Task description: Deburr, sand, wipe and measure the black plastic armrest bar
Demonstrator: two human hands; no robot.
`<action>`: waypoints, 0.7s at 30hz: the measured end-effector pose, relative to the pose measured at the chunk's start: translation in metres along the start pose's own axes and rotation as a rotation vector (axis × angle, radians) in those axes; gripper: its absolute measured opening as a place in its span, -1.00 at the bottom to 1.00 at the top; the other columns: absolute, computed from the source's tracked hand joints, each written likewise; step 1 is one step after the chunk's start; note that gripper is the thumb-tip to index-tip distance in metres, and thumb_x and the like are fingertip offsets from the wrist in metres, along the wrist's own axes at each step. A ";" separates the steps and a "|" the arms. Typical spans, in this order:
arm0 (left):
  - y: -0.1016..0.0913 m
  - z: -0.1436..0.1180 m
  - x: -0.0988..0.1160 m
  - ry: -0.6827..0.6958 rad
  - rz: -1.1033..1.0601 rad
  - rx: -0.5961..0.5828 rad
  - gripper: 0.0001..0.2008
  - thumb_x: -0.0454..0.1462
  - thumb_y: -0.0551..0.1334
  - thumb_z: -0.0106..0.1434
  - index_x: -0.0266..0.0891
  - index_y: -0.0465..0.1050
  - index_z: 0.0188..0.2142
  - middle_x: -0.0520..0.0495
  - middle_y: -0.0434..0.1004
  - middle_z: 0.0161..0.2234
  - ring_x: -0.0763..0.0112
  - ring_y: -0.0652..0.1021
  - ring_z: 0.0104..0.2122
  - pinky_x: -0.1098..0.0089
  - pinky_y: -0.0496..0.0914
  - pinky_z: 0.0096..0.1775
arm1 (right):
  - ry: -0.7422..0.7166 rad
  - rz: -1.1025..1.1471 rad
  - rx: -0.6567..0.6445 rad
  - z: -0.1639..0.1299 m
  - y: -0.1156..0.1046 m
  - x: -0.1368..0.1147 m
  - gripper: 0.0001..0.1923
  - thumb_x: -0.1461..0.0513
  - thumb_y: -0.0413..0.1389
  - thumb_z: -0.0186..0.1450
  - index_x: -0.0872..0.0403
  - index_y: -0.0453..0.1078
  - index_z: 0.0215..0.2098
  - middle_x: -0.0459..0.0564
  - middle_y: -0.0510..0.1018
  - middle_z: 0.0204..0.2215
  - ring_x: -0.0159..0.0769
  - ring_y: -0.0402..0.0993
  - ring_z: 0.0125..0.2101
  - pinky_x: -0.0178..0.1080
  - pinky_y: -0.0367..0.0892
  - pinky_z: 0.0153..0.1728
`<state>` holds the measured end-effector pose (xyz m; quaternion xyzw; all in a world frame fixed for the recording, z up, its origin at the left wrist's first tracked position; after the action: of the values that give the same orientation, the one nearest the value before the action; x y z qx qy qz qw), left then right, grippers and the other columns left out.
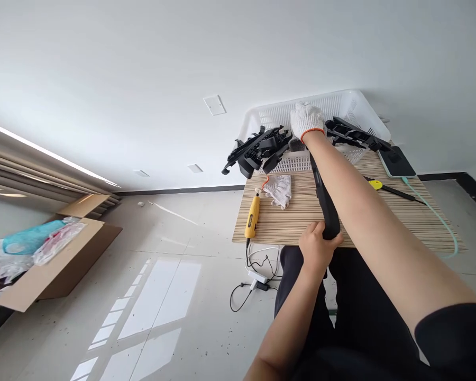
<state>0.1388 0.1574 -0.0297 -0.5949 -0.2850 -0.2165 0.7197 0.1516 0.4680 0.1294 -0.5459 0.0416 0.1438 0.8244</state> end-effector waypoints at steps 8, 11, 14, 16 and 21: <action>0.000 -0.001 -0.005 0.072 0.039 -0.021 -0.77 -0.04 0.31 0.26 -0.08 0.48 -0.19 -0.04 0.56 -0.28 0.25 0.58 -0.22 0.35 0.30 -0.31 | 0.046 -0.050 0.071 -0.078 -0.026 0.008 -0.37 0.22 -0.26 0.47 0.20 -0.02 0.47 0.17 0.27 0.34 0.05 0.09 0.38 0.05 0.17 0.32; 0.001 -0.002 -0.006 0.079 0.050 -0.017 -0.76 -0.07 0.33 0.24 -0.08 0.47 -0.17 -0.05 0.57 -0.25 0.22 0.57 -0.20 0.33 0.30 -0.29 | 0.036 -0.085 0.060 -0.110 -0.023 0.011 -0.34 0.20 -0.30 0.48 0.24 -0.15 0.50 0.18 0.07 0.43 0.07 0.01 0.41 0.12 0.11 0.34; 0.001 -0.002 -0.005 0.078 0.058 -0.016 -0.77 -0.09 0.34 0.22 -0.09 0.47 -0.17 -0.05 0.57 -0.24 0.21 0.57 -0.18 0.33 0.31 -0.27 | 0.030 -0.099 0.038 -0.141 -0.021 0.013 -0.33 0.16 -0.30 0.49 0.19 -0.20 0.51 0.19 -0.02 0.46 0.11 -0.07 0.43 0.26 0.02 0.33; 0.001 -0.002 -0.004 0.081 0.057 -0.011 -0.78 -0.11 0.33 0.22 -0.09 0.47 -0.16 -0.05 0.56 -0.23 0.21 0.57 -0.17 0.33 0.31 -0.26 | 0.024 -0.101 0.014 -0.161 -0.021 0.014 -0.33 0.15 -0.28 0.48 0.18 -0.20 0.51 0.21 -0.04 0.46 0.13 -0.10 0.44 0.30 0.00 0.32; -0.002 -0.003 -0.002 0.074 0.058 -0.011 -0.83 -0.17 0.33 0.19 -0.11 0.46 -0.23 -0.05 0.55 -0.26 0.21 0.57 -0.21 0.34 0.30 -0.28 | 0.028 -0.044 -0.055 -0.224 -0.025 0.017 -0.32 0.19 -0.26 0.46 0.15 -0.19 0.51 0.17 -0.05 0.47 0.11 0.01 0.41 0.21 0.22 0.24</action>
<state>0.1369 0.1546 -0.0299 -0.5983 -0.2399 -0.2189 0.7325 0.1944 0.2575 0.0585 -0.5711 0.0373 0.1192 0.8113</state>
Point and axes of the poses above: each hand's wrist, its own z-axis towards the middle knuckle, its own y-axis out of the palm, x = y × z, the point moved 1 cm from there along z, towards the middle knuckle
